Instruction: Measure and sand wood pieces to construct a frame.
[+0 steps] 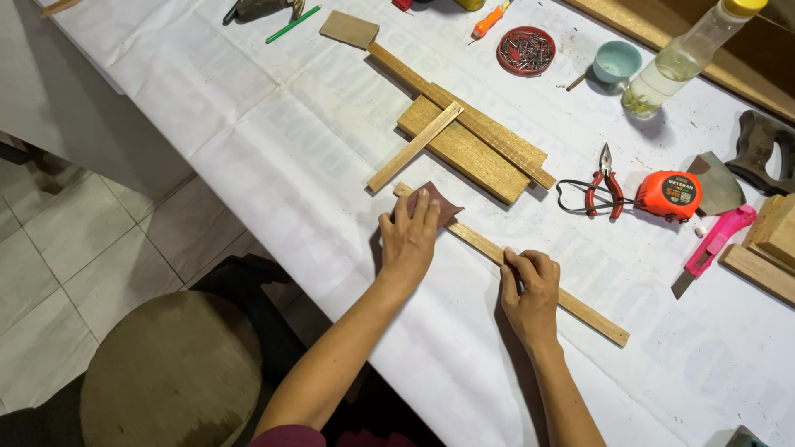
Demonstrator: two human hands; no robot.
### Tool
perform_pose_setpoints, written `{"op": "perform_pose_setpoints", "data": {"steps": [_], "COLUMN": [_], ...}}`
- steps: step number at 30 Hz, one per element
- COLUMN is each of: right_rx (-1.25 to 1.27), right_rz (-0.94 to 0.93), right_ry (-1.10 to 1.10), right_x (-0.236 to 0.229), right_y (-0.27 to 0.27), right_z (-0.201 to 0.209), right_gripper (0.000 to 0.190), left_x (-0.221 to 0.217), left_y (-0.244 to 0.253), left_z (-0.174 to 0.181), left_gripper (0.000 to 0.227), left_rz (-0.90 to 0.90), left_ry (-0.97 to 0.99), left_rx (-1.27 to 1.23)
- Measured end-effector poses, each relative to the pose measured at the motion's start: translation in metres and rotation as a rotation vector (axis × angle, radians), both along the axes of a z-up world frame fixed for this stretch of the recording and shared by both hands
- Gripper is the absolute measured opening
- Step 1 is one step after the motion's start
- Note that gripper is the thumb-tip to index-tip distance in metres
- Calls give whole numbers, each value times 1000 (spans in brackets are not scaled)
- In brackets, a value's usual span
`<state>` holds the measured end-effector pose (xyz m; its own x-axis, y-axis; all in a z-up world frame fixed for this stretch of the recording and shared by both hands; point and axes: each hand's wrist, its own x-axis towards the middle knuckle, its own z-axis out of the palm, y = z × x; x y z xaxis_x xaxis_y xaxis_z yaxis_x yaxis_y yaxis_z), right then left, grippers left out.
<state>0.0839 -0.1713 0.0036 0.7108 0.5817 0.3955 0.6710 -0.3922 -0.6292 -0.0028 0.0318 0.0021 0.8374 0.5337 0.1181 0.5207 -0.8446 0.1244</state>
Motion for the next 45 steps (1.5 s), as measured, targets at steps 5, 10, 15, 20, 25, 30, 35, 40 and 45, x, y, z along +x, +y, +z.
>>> {"op": "perform_pose_setpoints", "data": {"steps": [5, 10, 15, 20, 25, 30, 35, 40, 45], "right_rx": [10, 14, -10, -37, -45, -95, -172, -151, -133], "right_rz": [5, 15, 16, 18, 48, 126, 118, 105, 78], "right_ry": [8, -54, -12, 5, -42, -179, -201, -232, -251], "right_x": [0, 4, 0, 2, 3, 6, 15, 18, 17], "right_y": [-1, -5, -1, -2, -5, -9, -12, -8, -8], "right_z": [3, -14, -2, -2, 0, 5, -2, -3, -3], "right_gripper": [25, 21, 25, 25, 27, 25, 26, 23, 19], "left_x": [2, 10, 8, 0, -10, -16, 0, 7, -1], "left_y": [-33, -83, -39, 11, 13, -37, -94, -88, -34], "left_z": [17, 2, -4, -5, 15, 36, 7, -14, -14], "left_gripper": [63, 69, 65, 66, 51, 58, 54, 53, 65], "left_rz": [-21, -169, -67, 29, 85, -68, -165, -150, -53], "left_ry": [-76, -76, -32, 19, -145, -326, -311, -297, -228], "left_rx": [-97, -55, -25, 46, -184, -238, -83, -2, 11]}}
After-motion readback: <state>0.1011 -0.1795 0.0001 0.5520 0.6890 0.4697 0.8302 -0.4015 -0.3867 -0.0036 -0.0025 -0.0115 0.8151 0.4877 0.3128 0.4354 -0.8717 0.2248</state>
